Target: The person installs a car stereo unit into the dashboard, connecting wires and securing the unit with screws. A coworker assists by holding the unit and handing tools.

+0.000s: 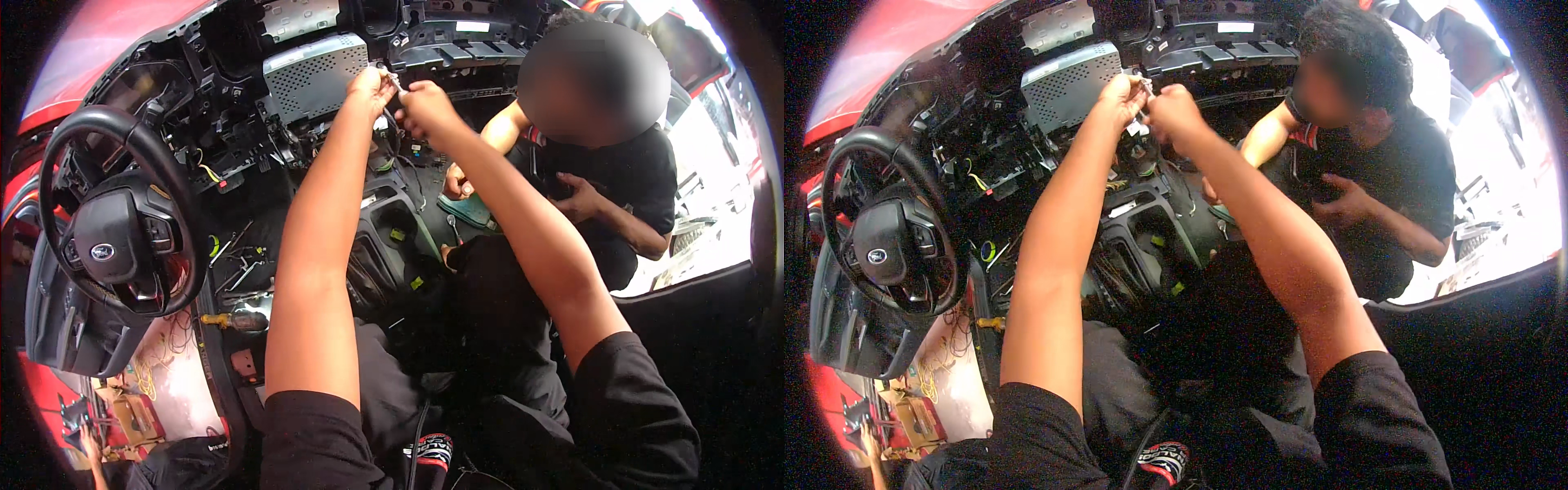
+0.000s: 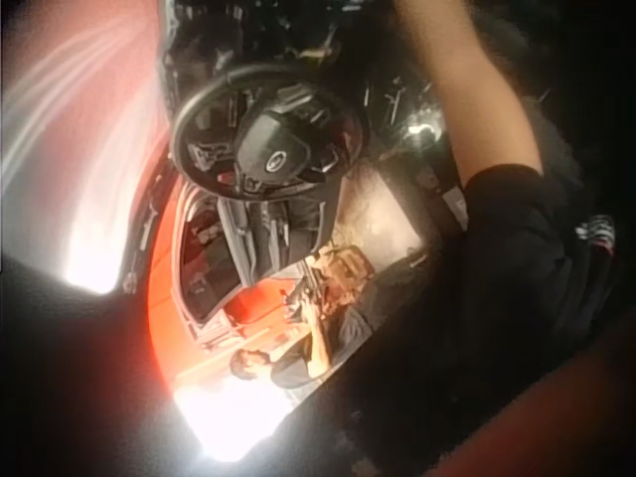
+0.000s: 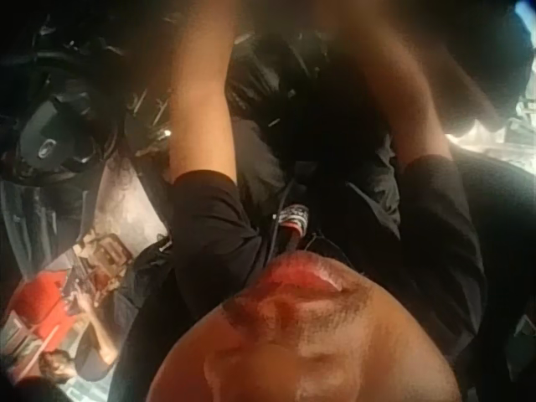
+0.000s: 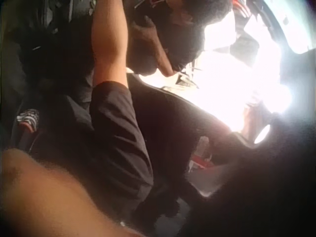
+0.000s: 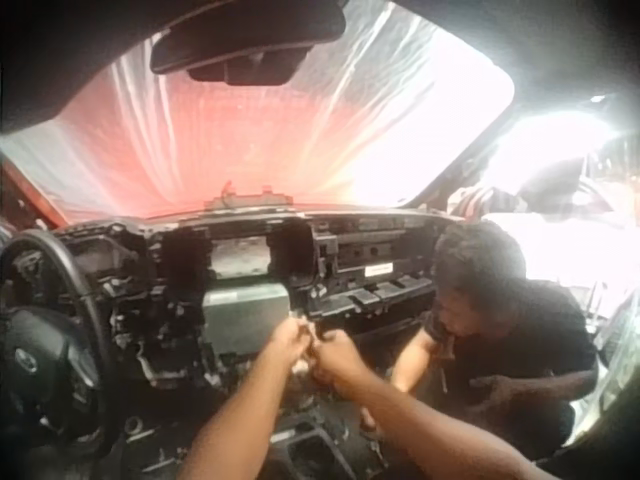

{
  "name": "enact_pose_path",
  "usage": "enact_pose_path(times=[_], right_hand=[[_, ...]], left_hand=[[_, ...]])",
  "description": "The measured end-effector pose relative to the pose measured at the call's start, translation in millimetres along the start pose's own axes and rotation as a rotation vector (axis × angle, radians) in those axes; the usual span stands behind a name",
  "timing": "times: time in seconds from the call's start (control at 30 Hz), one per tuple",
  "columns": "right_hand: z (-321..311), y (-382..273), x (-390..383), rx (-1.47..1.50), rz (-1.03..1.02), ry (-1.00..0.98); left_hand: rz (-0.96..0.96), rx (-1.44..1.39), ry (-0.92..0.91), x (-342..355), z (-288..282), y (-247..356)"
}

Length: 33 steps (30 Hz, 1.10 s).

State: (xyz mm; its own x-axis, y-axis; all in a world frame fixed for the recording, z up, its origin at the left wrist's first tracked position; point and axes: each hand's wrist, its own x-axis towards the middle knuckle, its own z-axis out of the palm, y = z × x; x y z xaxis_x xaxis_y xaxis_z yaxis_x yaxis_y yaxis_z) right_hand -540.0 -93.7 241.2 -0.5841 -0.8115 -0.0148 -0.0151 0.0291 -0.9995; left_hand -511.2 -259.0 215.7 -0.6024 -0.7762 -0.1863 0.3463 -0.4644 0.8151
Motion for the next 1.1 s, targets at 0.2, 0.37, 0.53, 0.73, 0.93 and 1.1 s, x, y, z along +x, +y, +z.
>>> enact_pose_path(times=[0.2, 0.37, 0.53, 0.73, 0.93, 1.1], right_hand=[[-25.4, -8.0, 8.6, 0.726, 0.384, -0.321], [-1.1, -17.9, -29.6, -1.114, -0.437, 0.232], [-9.0, -4.3, -5.5, 0.056, 0.047, -0.031], [-6.6, -8.3, -8.1, 0.303, 0.182, -0.111], [-24.9, -14.4, -20.1, -1.310, -0.705, 0.343], [-2.9, -12.5, -32.4, -1.256, -0.659, 0.278]], left_hand=[[-0.062, 0.022, -0.117, -14.9, -2.0, 6.5], [-0.071, -0.004, -0.011, -5.0, -0.1, 3.5], [-0.005, -0.052, -0.010, -10.2, 0.5, -3.0], [-0.097, -0.029, -0.098, -8.4, -12.7, 6.2], [-0.067, -0.028, -0.028, -2.1, 19.0, -9.1], [-0.063, -0.031, -0.003, 21.1, -9.8, 1.0]])
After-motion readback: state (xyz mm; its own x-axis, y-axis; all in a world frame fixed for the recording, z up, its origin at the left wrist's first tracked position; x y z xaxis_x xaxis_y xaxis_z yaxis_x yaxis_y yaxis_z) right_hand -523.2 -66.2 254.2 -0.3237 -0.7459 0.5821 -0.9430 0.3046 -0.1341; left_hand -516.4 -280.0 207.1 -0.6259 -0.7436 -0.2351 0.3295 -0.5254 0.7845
